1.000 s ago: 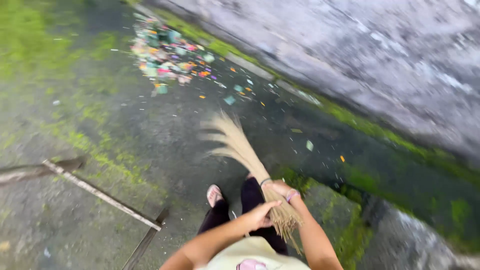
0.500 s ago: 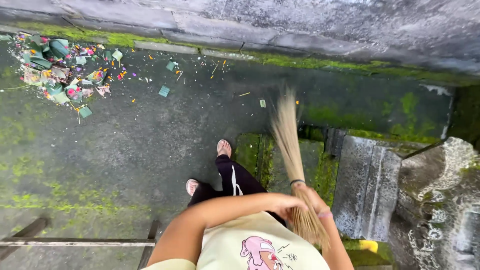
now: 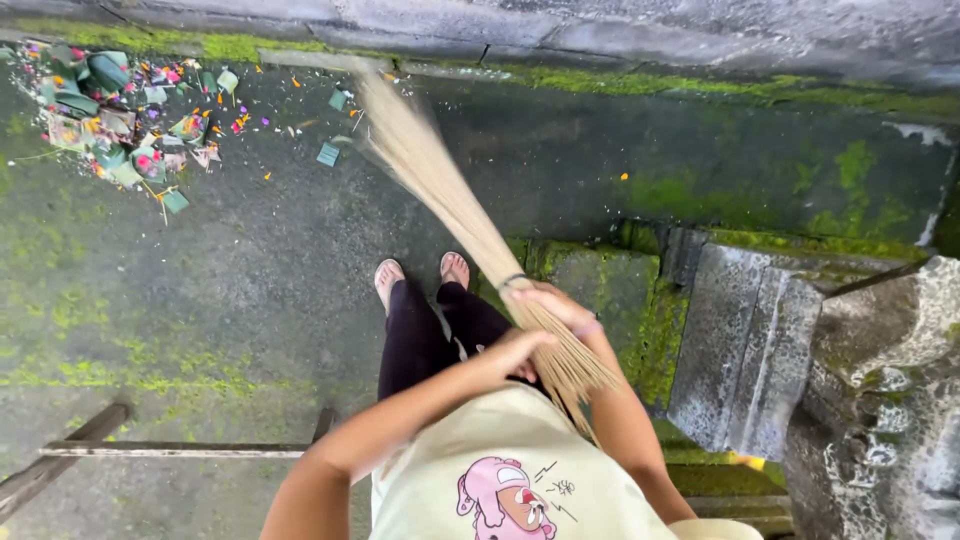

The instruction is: Sweeping leaves and debris off a stone courtyard floor with a broom made of sticks.

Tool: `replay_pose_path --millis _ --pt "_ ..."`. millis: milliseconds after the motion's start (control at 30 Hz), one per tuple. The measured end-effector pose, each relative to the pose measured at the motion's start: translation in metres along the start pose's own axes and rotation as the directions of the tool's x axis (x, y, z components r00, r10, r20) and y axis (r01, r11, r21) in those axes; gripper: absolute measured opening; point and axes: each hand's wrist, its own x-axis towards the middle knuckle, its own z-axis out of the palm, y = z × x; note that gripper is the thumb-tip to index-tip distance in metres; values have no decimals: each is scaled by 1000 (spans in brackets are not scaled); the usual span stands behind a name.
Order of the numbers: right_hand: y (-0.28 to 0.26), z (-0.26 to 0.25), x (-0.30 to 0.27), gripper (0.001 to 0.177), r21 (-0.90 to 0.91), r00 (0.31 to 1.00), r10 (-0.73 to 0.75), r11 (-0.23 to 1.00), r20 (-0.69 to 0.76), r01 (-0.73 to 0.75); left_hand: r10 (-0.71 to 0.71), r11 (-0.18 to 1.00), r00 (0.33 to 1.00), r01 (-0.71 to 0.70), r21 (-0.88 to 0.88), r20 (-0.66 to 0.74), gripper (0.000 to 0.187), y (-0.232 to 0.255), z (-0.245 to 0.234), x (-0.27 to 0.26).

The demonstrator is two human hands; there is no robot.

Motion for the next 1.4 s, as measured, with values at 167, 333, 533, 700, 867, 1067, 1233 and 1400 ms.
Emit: replay_pose_path --millis 167,333,533,700,867,1067,1233,1400 --pt "-19 -10 -119 73 -57 970 -106 994 -219 96 -36 968 975 -21 250 220 54 25 47 -18" --pt "30 -78 -156 62 108 888 33 994 -458 18 -103 952 910 -27 305 401 58 40 94 24" --pt "15 -116 -62 58 204 855 132 979 -502 -32 0 997 950 23 -69 311 55 2 23 164" --pt "22 -78 30 63 407 959 270 888 -82 -215 -47 996 995 53 -76 86 56 0 -34 118" --pt "26 -42 1 61 285 999 52 957 -7 -47 -134 986 981 147 -84 143 69 -17 -15 74" --pt "-62 21 -173 62 316 779 108 941 -617 120 -215 975 916 179 133 339 89 -1 41 61" --pt "25 -69 -143 54 240 918 56 970 -391 43 -146 964 927 55 262 345 79 3 77 73" --pt "5 -69 -82 48 418 879 296 900 -374 -125 -11 993 992 -4 121 123 62 -22 26 147"
